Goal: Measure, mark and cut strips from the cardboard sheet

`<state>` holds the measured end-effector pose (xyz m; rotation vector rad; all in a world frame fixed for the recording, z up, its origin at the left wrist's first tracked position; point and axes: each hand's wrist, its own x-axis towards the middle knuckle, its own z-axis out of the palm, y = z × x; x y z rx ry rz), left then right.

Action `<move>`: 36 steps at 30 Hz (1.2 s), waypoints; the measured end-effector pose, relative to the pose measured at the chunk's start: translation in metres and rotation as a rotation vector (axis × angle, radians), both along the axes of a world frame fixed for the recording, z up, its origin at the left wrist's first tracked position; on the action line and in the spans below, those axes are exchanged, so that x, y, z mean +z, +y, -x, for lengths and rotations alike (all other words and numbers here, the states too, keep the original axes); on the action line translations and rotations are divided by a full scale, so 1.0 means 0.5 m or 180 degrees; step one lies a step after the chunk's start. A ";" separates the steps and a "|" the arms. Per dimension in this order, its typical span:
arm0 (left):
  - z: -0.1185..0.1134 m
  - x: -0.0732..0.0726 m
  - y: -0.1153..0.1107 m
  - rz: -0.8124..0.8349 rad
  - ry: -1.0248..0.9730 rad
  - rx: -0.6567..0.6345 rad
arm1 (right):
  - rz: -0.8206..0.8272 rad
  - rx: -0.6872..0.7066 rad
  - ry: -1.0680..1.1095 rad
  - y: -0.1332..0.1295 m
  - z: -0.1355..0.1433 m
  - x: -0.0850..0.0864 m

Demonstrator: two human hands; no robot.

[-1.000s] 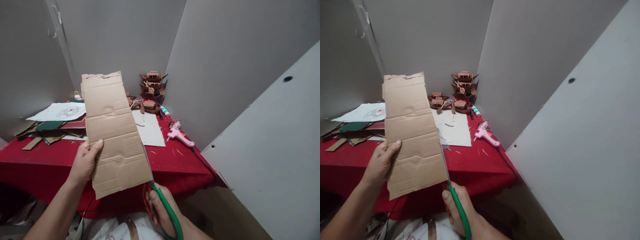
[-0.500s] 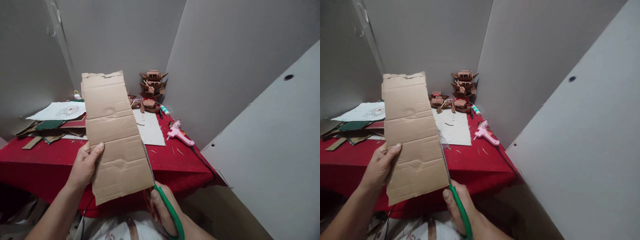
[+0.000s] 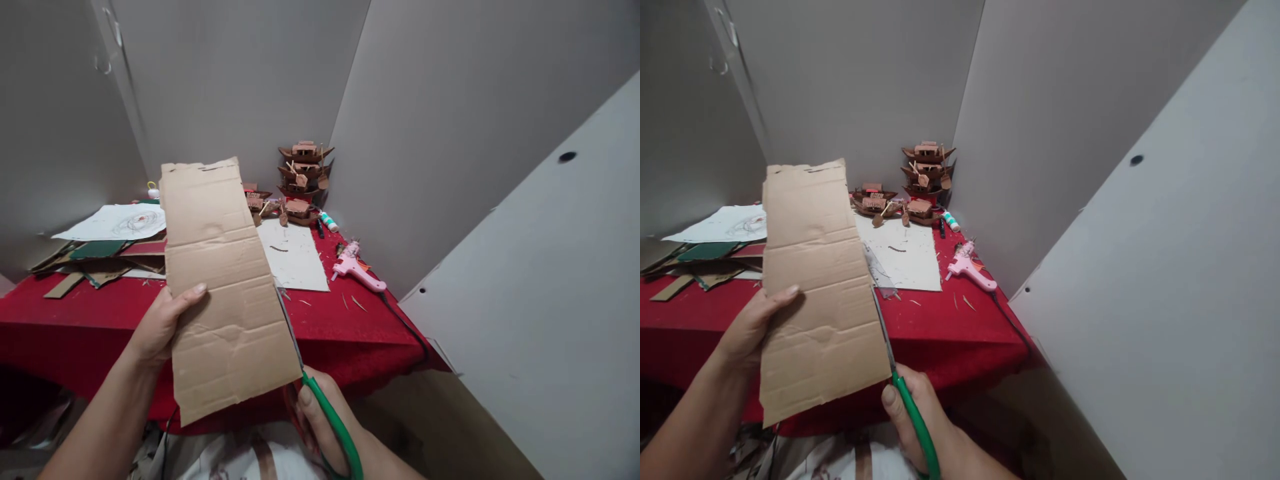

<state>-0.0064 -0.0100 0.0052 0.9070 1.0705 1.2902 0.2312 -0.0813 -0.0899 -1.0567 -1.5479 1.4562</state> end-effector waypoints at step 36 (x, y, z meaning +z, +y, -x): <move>-0.009 -0.012 -0.064 0.0117 -0.0036 -0.0047 | -0.0950 0.0260 0.0226 0.000 -0.002 0.042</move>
